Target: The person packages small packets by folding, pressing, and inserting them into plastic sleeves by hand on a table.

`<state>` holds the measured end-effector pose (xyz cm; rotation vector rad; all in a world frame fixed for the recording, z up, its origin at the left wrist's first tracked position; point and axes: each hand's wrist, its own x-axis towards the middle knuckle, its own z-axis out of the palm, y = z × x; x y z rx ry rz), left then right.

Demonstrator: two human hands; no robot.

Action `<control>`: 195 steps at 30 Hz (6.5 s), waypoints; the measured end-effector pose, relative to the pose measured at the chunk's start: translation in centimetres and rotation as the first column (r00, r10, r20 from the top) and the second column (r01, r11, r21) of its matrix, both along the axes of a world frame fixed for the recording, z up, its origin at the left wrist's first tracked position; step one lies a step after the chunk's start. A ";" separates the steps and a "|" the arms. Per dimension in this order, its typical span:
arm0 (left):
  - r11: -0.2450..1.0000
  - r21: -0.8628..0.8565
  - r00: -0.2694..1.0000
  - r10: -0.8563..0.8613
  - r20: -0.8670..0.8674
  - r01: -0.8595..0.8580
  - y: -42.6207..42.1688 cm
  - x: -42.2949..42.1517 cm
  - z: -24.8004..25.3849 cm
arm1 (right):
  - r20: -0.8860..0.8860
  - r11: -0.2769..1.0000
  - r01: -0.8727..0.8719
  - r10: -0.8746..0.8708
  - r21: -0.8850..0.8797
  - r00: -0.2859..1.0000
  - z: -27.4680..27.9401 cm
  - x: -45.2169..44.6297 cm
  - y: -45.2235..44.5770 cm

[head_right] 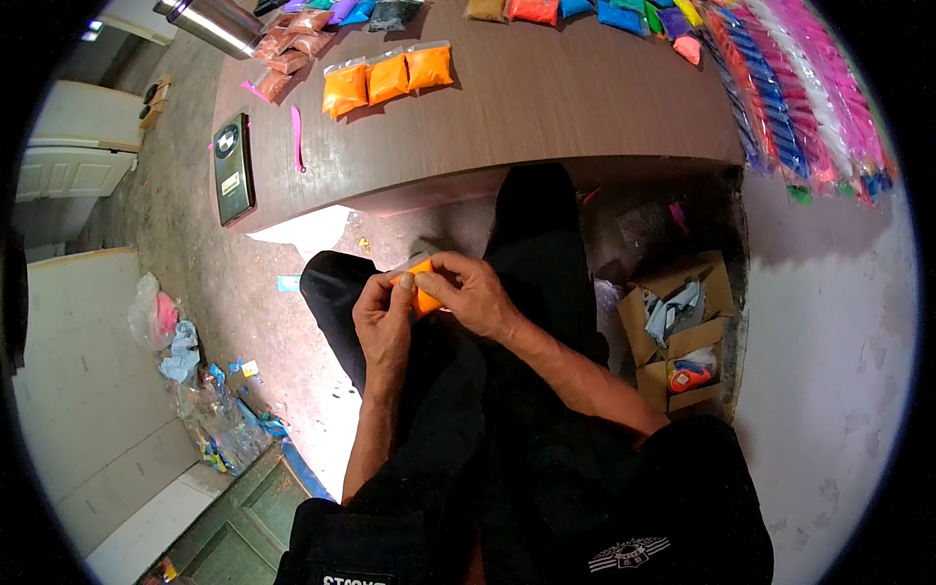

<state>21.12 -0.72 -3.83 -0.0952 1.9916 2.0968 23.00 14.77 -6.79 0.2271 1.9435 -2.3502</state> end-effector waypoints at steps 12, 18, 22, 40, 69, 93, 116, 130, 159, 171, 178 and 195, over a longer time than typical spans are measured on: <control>0.997 0.001 0.990 -0.070 0.119 0.071 -0.2 0.2 -0.3 | 0.007 0.999 0.014 -0.014 -0.045 1.000 -0.3 0.1 0.3; 0.997 0.008 0.992 -0.083 0.093 0.082 -0.8 0.2 -1.2 | 0.021 0.991 -0.040 0.043 -0.124 0.999 -0.7 0.0 0.6; 0.990 0.002 0.973 -0.137 0.187 0.139 -0.9 0.4 -1.7 | 0.064 0.996 0.004 0.002 -0.095 0.998 -1.1 0.0 0.6; 0.992 0.047 0.968 -0.124 0.216 0.116 -0.2 0.6 -0.5 | 0.146 0.996 0.017 -0.005 -0.085 0.989 -0.1 0.1 0.7; 0.989 -0.008 0.980 -0.143 0.137 0.146 -1.0 0.2 -0.5 | 0.067 0.993 -0.071 0.078 -0.097 0.995 -1.0 0.1 1.2; 0.996 -0.074 0.998 -0.053 0.038 0.056 -1.1 0.2 -1.5 | -0.027 1.000 -0.023 0.023 -0.007 0.999 -0.7 0.4 0.5; 0.998 0.065 0.994 -0.024 0.109 0.017 -1.3 1.0 0.0 | -0.021 0.991 -0.082 0.080 -0.106 0.997 -1.5 0.5 0.5; 0.994 -0.022 0.991 0.104 0.083 -0.103 -2.5 1.9 0.1 | 0.046 0.968 -0.242 0.245 -0.070 0.968 0.0 0.5 -0.7; 1.000 0.009 0.988 0.006 0.156 -0.008 -4.4 1.8 -1.7 | 0.114 0.906 -0.390 0.375 0.166 0.920 0.5 0.6 -1.1; 0.999 -0.037 0.980 -0.008 0.198 0.016 -5.1 0.8 -2.1 | 0.153 0.938 -0.336 0.321 0.085 0.935 -1.3 0.2 -1.3; 1.000 0.016 0.982 -0.005 0.187 0.002 -4.6 0.7 -1.6 | 0.109 0.954 -0.289 0.280 0.077 0.954 -2.1 0.0 -1.1; 0.998 0.043 0.961 -0.051 0.270 0.041 -4.1 1.2 -1.3 | 0.078 0.979 -0.202 0.199 0.034 0.977 -2.9 -0.1 -0.6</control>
